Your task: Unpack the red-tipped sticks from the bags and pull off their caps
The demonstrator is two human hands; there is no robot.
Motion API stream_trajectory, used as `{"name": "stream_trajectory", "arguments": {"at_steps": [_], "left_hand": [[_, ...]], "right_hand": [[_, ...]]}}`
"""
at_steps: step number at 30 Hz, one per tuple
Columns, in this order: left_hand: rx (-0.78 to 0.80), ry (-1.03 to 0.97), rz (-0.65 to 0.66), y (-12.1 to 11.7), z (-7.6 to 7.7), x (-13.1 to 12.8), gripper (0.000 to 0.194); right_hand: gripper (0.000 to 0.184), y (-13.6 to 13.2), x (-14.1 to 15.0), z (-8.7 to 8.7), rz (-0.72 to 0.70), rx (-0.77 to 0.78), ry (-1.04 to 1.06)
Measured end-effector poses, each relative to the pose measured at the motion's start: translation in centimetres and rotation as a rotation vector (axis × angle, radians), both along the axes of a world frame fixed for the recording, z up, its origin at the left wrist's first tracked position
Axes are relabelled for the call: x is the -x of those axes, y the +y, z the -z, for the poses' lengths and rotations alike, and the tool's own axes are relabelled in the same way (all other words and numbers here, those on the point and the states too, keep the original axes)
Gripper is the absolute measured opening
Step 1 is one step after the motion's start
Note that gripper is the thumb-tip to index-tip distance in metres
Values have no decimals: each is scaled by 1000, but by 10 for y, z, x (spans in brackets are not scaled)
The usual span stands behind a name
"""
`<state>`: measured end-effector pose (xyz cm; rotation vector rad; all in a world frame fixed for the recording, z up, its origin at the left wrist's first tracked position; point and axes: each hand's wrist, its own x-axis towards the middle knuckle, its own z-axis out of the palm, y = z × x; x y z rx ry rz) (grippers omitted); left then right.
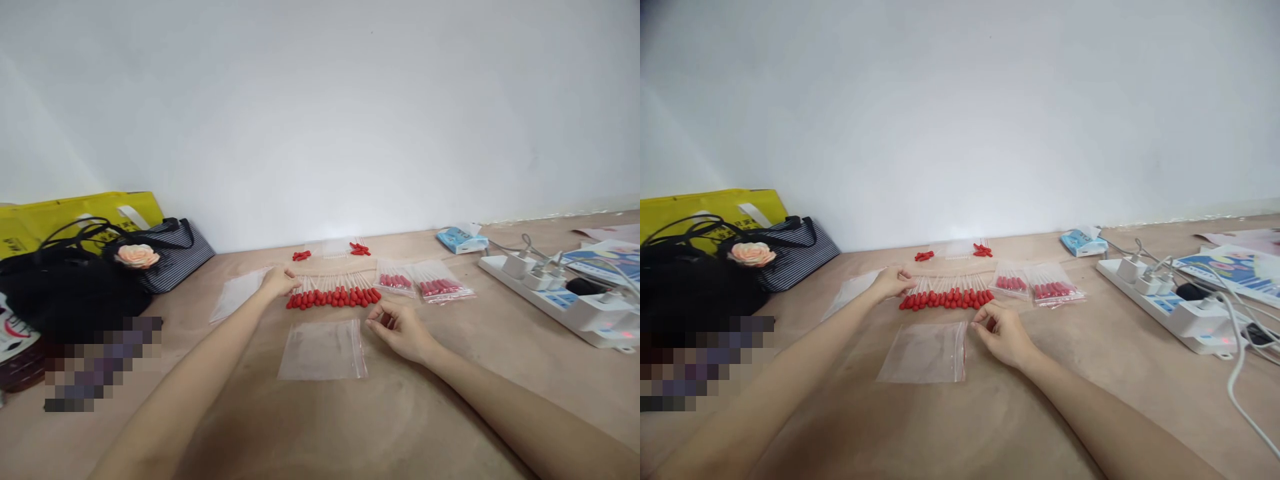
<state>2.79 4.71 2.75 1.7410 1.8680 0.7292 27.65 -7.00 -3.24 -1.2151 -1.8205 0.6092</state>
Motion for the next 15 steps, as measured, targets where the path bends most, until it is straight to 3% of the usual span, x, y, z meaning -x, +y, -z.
{"name": "stream_trajectory", "arguments": {"at_steps": [4, 5, 7, 8, 10, 13, 15], "left_hand": [[-206, 61, 189, -48, 5, -7, 11], [-234, 71, 292, -62, 8, -9, 12], [-375, 152, 651, -88, 16, -12, 22], [-371, 199, 779, -98, 20, -13, 28], [-319, 305, 926, -113, 26, -14, 44], [-192, 411, 1016, -121, 29, -14, 58], [-161, 400, 960, -120, 30, -14, 55]], "right_hand": [[11, -2, 1, -3, -6, -46, -12], [12, -3, 1, -5, -16, -78, -28], [13, -5, 3, -9, -82, -175, -69], [15, -7, 4, -11, -144, -226, -97], [24, -10, 7, -13, -307, -296, -178], [36, -13, 8, -10, -494, -290, -355], [36, -12, 5, -7, -516, -251, -416]]}}
